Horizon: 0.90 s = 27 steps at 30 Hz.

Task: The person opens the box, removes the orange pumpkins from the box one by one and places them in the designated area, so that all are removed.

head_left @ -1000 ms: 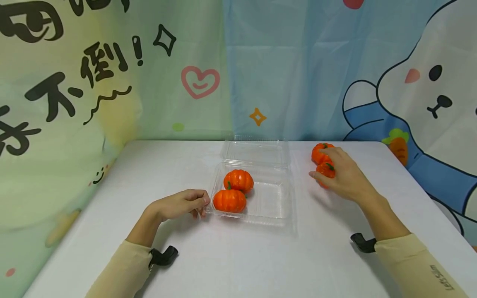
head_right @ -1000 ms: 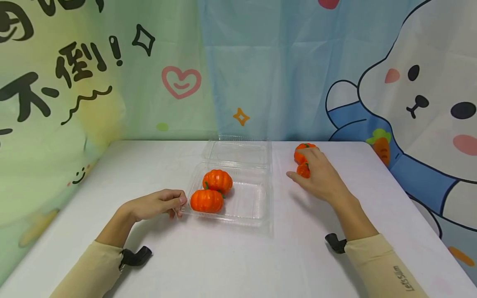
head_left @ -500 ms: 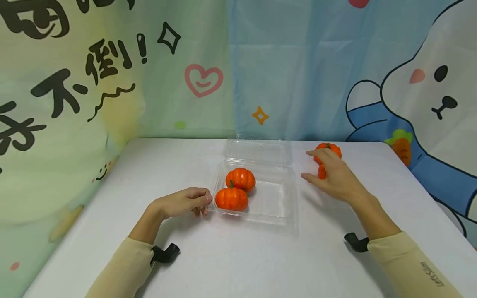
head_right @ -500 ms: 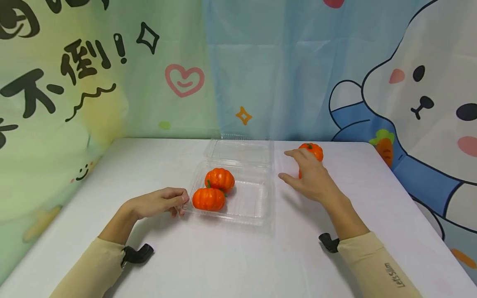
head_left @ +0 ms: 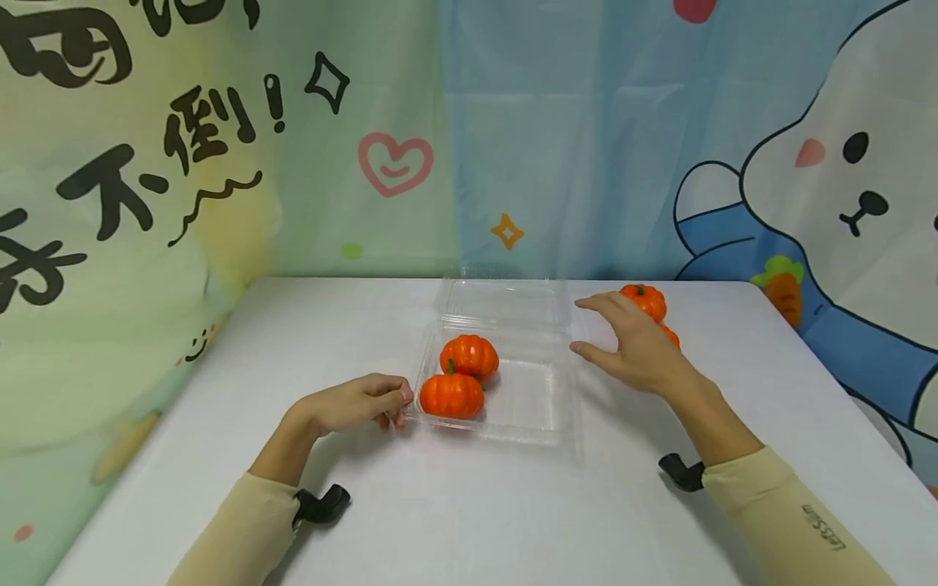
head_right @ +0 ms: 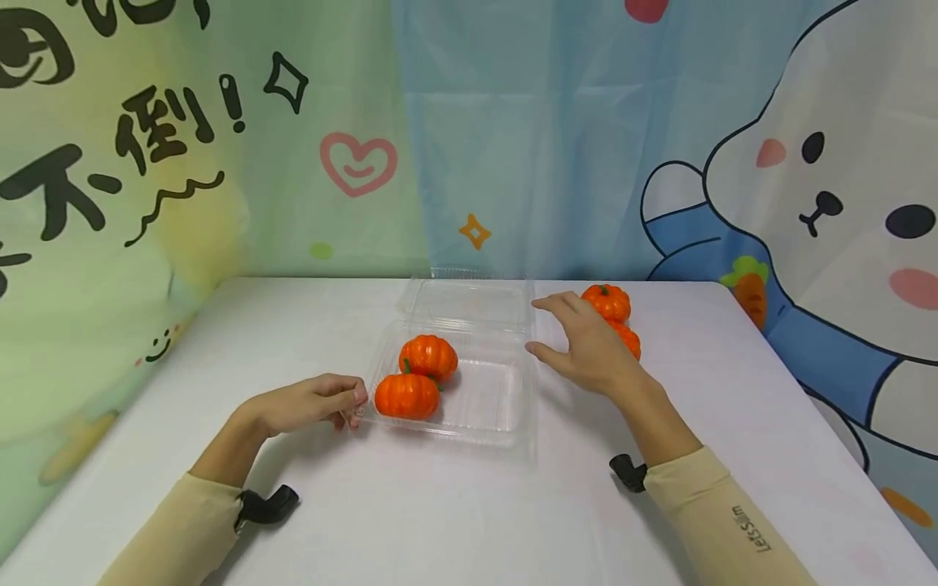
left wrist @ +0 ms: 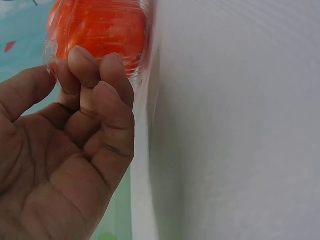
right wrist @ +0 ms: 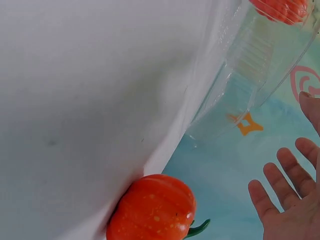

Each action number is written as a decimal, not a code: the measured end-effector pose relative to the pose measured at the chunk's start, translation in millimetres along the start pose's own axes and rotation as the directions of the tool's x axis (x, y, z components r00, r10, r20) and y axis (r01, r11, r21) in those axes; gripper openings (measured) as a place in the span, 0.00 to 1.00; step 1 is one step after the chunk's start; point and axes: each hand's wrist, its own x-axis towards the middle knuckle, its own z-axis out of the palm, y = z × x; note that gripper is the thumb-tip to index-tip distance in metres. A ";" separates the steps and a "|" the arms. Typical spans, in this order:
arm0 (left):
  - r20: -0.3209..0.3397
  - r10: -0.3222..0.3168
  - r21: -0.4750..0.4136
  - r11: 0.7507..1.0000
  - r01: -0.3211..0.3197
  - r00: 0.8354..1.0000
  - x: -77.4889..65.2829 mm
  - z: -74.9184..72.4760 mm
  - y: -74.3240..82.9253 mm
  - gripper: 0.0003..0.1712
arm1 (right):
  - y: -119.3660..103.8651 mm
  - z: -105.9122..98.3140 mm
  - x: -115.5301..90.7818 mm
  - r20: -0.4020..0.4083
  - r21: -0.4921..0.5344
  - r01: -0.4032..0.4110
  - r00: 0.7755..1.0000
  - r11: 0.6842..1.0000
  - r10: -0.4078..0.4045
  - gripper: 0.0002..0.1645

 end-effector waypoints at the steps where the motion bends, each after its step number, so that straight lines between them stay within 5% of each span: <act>1: 0.003 -0.001 -0.005 1.000 0.001 1.000 0.3 0.3 -0.1 0.17 | 0.1 1.1 0.3 -0.003 0.003 0.007 1.000 1.000 -0.007 0.33; 15: 0.001 0.001 -0.008 1.000 -0.001 1.000 2.1 2.8 1.8 0.18 | -9.3 16.6 4.3 -0.007 0.086 0.069 0.998 0.994 -0.068 0.31; 27: -0.004 -0.021 0.001 1.000 0.021 1.000 -1.8 2.6 0.1 0.19 | -22.7 24.2 19.3 0.069 0.046 0.108 0.991 0.993 -0.111 0.32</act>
